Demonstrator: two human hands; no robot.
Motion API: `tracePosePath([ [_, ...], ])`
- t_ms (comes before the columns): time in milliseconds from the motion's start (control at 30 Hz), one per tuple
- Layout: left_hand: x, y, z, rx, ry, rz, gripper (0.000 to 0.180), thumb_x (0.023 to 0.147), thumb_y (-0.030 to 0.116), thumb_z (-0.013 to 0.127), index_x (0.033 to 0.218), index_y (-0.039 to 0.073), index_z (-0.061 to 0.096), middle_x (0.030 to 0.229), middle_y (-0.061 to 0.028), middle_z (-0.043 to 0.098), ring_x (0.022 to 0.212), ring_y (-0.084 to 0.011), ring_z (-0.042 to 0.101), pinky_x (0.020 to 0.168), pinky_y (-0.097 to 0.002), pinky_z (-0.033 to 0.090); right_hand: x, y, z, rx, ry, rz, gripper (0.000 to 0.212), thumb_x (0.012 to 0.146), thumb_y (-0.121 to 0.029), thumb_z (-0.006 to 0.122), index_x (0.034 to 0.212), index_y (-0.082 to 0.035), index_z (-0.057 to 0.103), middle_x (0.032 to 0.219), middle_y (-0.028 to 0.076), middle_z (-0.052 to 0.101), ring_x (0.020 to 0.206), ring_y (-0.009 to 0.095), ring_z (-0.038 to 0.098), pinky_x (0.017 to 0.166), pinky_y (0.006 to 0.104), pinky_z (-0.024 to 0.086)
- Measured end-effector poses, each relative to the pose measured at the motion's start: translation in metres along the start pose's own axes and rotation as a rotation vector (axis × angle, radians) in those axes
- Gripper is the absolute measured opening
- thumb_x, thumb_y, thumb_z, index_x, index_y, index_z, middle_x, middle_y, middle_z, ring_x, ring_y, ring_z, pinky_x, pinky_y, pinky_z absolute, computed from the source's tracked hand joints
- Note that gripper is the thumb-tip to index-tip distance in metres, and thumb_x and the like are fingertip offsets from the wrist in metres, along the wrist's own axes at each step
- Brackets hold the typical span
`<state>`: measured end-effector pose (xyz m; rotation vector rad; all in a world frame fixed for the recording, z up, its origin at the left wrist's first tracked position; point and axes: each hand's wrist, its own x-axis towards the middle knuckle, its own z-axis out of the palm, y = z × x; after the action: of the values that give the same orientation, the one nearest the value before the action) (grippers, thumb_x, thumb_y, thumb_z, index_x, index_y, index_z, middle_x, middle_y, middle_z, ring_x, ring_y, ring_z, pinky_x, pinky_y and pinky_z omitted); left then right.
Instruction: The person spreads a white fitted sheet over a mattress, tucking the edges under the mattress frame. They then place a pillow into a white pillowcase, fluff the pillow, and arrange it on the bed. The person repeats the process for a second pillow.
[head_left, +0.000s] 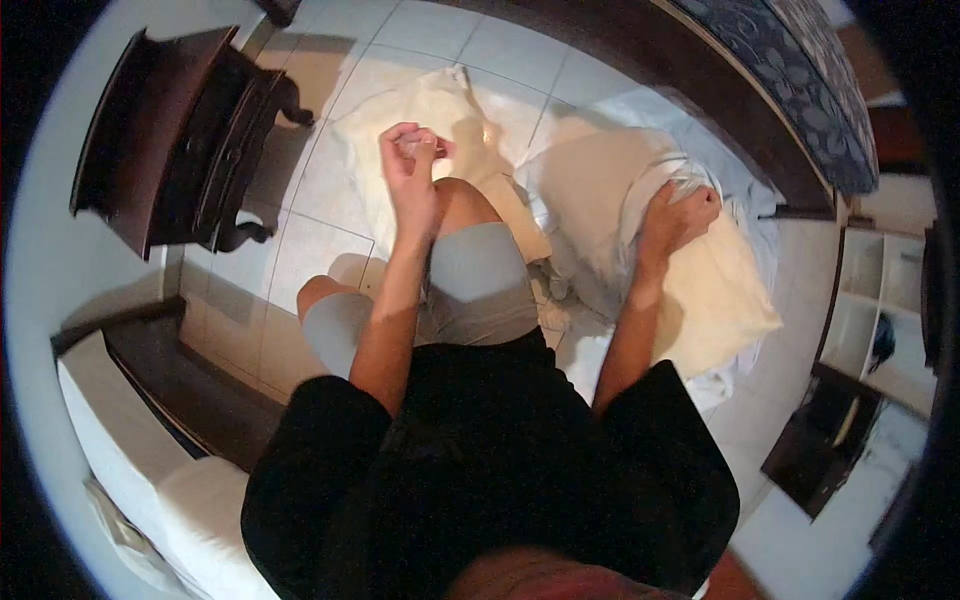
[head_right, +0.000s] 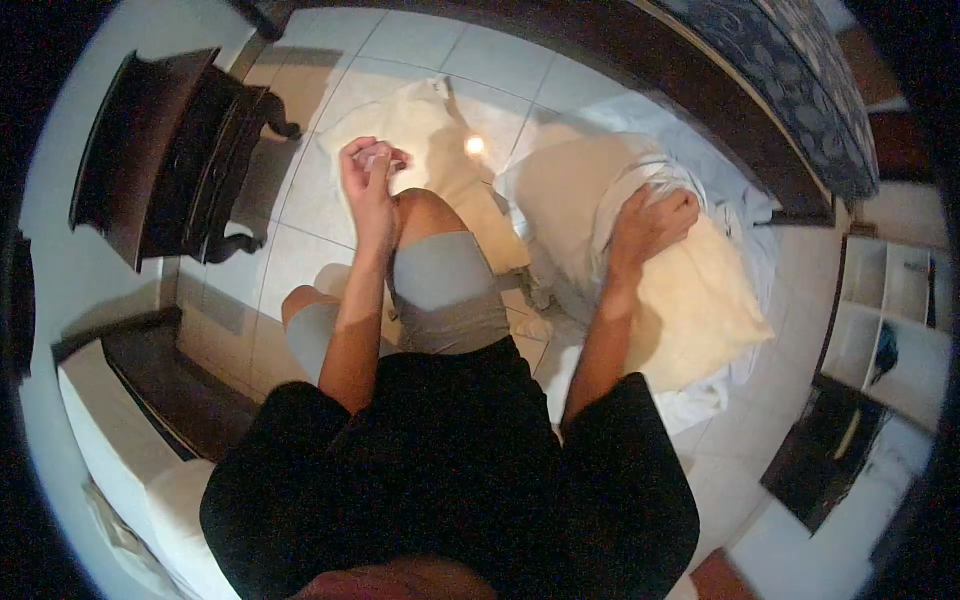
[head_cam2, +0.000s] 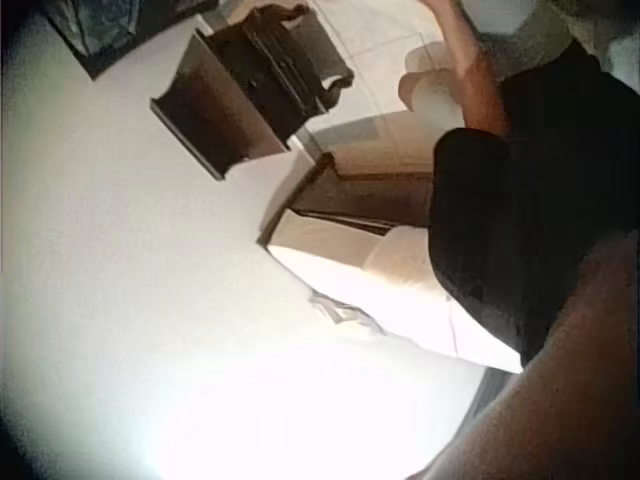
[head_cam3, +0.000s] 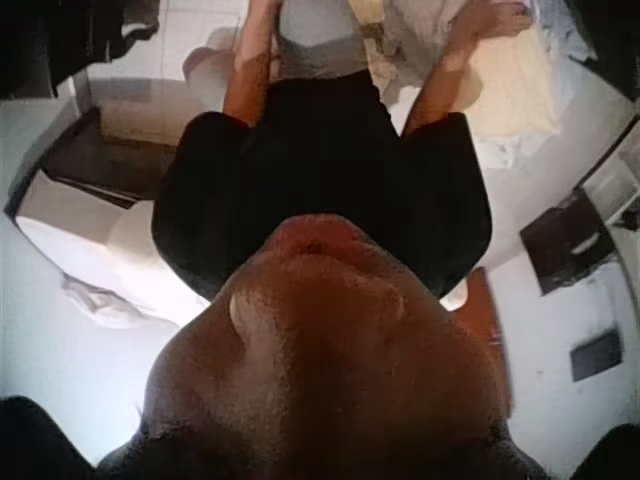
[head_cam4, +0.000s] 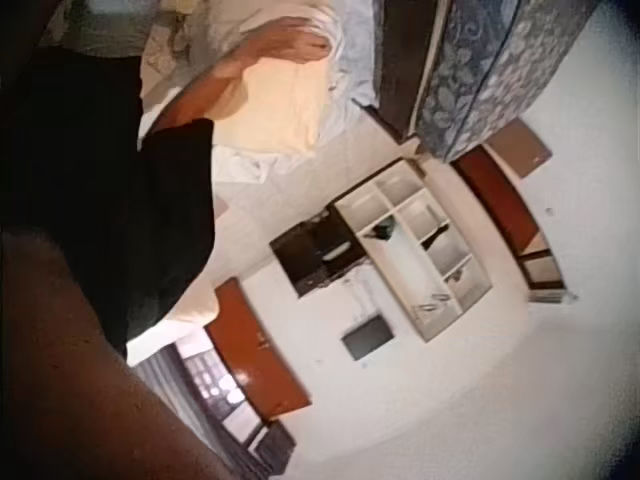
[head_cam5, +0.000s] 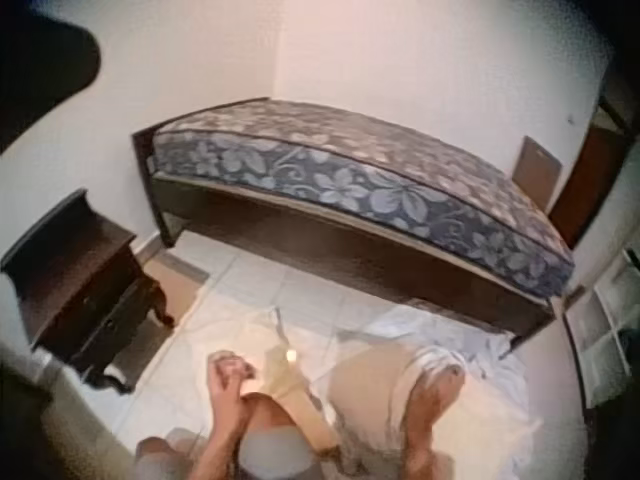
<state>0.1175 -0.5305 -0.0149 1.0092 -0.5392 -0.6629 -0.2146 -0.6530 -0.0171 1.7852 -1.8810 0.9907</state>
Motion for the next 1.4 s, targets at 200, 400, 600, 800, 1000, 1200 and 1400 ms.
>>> tracePosePath([
  [200, -0.017, -0.119, -0.188, 1.333, 0.649, -0.084, 0.077, 0.091, 0.049, 0.075, 0.138, -0.008, 0.053, 0.130, -0.0228, 0.064, 0.119, -0.0399, 0.063, 0.108, -0.0488, 0.045, -0.113, -0.102, 0.065, 0.777, -0.398, -0.379, 0.054, 0.082, -0.017, 0.083, 0.122, 0.005, 0.056, 0.126, 0.026, 0.059, 0.124, 0.042, 0.054, 0.107, 0.0514, 0.042],
  [400, -0.101, -0.223, -0.253, 0.922, 0.197, -0.818, 0.104, 0.078, 0.072, 0.074, 0.129, -0.017, 0.061, 0.130, -0.0387, 0.062, 0.129, -0.0420, 0.060, 0.106, -0.0441, 0.049, -0.237, -0.152, 0.195, 0.513, -1.297, -0.070, 0.072, 0.088, -0.028, 0.081, 0.142, 0.007, 0.049, 0.127, 0.027, 0.063, 0.119, 0.044, 0.058, 0.105, 0.0482, 0.045],
  [600, -0.038, -0.047, -0.179, 0.438, 0.414, -0.464, 0.064, 0.088, 0.042, 0.080, 0.128, -0.006, 0.066, 0.119, -0.0147, 0.071, 0.106, -0.0295, 0.065, 0.096, -0.0445, 0.051, -0.140, -0.225, 0.160, 1.236, -1.083, 0.315, 0.047, 0.094, -0.030, 0.077, 0.116, 0.009, 0.067, 0.100, 0.023, 0.071, 0.092, 0.023, 0.070, 0.082, 0.0381, 0.056],
  [800, -0.019, -0.055, -0.308, 1.055, 0.562, -0.011, 0.059, 0.093, 0.031, 0.076, 0.134, -0.007, 0.059, 0.126, -0.0249, 0.066, 0.115, -0.0269, 0.064, 0.099, -0.0429, 0.050, -0.097, -0.176, 0.130, 0.634, -1.124, -0.525, 0.058, 0.084, -0.042, 0.081, 0.126, -0.005, 0.067, 0.121, 0.017, 0.069, 0.114, 0.034, 0.065, 0.096, 0.0463, 0.052],
  [1000, -0.013, -0.076, -0.286, 0.903, 0.339, -0.117, 0.042, 0.097, 0.024, 0.069, 0.130, -0.002, 0.060, 0.116, -0.0185, 0.069, 0.106, -0.0255, 0.068, 0.090, -0.0367, 0.055, -0.046, 0.009, 0.044, -0.145, -0.674, -0.508, 0.082, 0.075, -0.055, 0.083, 0.140, -0.009, 0.060, 0.153, 0.017, 0.049, 0.149, 0.034, 0.037, 0.113, 0.0795, 0.019],
  [1200, 0.032, -0.050, -0.104, 0.524, -0.480, -0.395, 0.038, 0.103, 0.034, 0.063, 0.128, 0.005, 0.064, 0.116, -0.0078, 0.070, 0.105, -0.0174, 0.067, 0.092, -0.0334, 0.050, -0.010, 0.080, -0.055, -0.206, -0.506, -0.093, 0.084, 0.076, -0.054, 0.081, 0.143, -0.009, 0.059, 0.155, 0.016, 0.047, 0.150, 0.035, 0.036, 0.113, 0.0788, 0.018],
  [1400, 0.025, 0.008, 0.108, 0.868, -1.390, -0.080, 0.066, 0.091, 0.053, 0.075, 0.127, -0.001, 0.064, 0.124, -0.0206, 0.069, 0.117, -0.0314, 0.067, 0.098, -0.0407, 0.053, -0.022, 0.146, -0.080, -0.218, -0.399, 0.299, 0.078, 0.082, -0.052, 0.076, 0.135, 0.002, 0.061, 0.139, 0.023, 0.060, 0.132, 0.039, 0.054, 0.111, 0.0658, 0.034],
])
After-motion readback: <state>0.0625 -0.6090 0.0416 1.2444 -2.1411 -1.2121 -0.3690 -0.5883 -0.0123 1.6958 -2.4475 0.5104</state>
